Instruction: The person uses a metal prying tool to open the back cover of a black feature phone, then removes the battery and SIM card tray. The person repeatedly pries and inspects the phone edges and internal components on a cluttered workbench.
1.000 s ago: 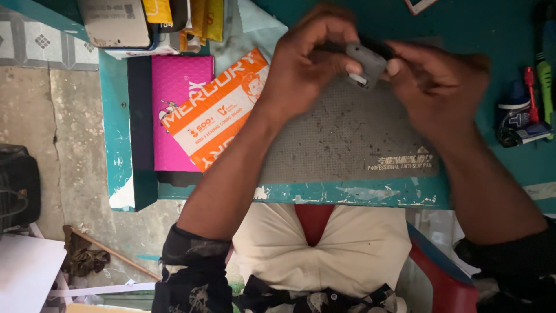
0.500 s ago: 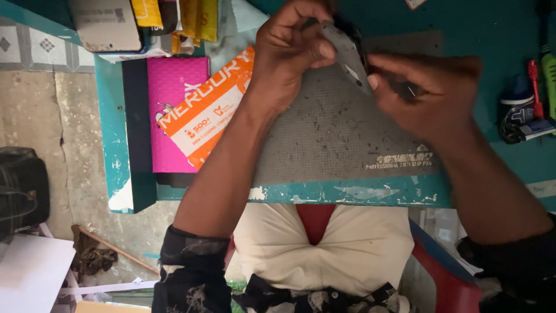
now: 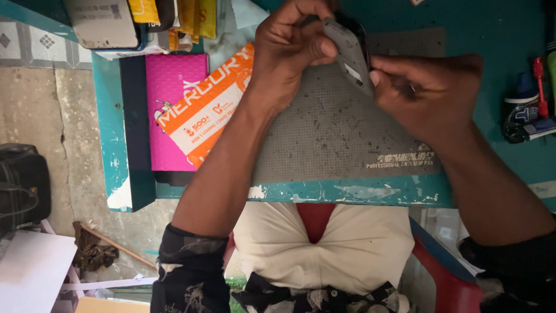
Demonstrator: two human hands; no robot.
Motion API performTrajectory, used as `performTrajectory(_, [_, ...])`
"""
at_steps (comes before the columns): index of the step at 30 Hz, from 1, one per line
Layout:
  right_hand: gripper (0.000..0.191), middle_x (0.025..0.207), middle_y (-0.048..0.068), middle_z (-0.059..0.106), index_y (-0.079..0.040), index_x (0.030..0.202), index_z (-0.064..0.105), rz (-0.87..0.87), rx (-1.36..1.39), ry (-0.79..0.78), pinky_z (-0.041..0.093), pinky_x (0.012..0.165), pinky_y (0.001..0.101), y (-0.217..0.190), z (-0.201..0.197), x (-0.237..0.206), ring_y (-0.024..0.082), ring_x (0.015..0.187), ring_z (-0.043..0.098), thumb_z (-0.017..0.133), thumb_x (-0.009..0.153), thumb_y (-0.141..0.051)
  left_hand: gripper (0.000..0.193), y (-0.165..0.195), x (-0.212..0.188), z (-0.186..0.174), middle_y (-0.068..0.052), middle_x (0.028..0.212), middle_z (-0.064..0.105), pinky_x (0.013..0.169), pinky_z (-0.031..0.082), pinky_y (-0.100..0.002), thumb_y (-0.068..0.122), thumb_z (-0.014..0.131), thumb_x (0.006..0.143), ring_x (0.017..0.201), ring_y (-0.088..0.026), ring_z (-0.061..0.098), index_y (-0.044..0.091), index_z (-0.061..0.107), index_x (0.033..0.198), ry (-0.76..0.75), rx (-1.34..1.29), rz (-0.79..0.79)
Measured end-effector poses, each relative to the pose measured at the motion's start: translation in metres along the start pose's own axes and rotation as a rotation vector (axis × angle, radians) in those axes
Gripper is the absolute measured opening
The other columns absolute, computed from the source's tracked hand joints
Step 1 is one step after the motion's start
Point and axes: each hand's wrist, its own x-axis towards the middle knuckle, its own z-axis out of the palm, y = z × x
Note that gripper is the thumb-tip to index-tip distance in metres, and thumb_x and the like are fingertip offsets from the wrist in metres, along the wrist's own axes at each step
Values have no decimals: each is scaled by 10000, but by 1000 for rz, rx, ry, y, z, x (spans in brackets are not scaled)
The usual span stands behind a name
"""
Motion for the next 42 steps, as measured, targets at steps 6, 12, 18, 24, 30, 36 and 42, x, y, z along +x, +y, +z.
performTrajectory(6, [156,963,65,733,45,1206,724,234,109,38,506,663,167,-1,6,1,48,785,647,752,1069,-25,279,-3,1,2,-18,1006,717,772,582,-241,-16,808,979,881,-90,682,80,636,1178,19,-3,-12])
performTrajectory(12, [137,899,44,704,37,1189,746,310,102,73,454,647,161,-6,5,3,27,752,594,778,1066,-14,258,-8,-1,-1,-25,1037,734,816,638,-285,18,807,997,952,-123,729,91,633,1174,12,43,-11])
performTrajectory(18, [168,926,31,734,23,1195,745,289,94,49,473,645,151,-6,3,10,17,729,612,781,1034,-8,202,-17,0,-9,-47,1107,690,736,514,-248,-22,792,1040,885,-97,645,56,642,1150,31,6,27])
performTrajectory(24, [182,792,-38,670,-25,1248,745,299,260,10,572,782,182,-2,4,10,-7,745,644,758,1068,-50,234,-24,3,-21,-23,1296,652,697,478,-243,-41,744,1069,930,-94,614,43,656,1270,64,-184,93])
performTrajectory(30, [225,894,46,738,-6,1213,755,309,86,1,436,576,166,-4,7,8,22,641,573,804,994,-27,288,-12,6,-8,-87,1376,638,1012,610,-429,53,635,1141,1234,-260,689,55,576,1422,22,-168,38])
performTrajectory(36, [190,1178,160,766,15,1236,739,9,-90,3,617,846,256,-10,8,15,172,970,758,805,1057,3,499,-5,5,6,-97,1427,599,1164,551,-433,-39,685,1089,1410,-262,579,110,460,1510,-139,-199,91])
performTrajectory(42, [199,1103,166,757,36,1230,720,-81,-156,-7,630,860,279,-12,7,18,216,993,772,780,1042,8,469,-17,6,3,-149,1337,653,1133,517,-402,-97,762,1071,1299,-272,607,54,489,1421,-118,-19,134])
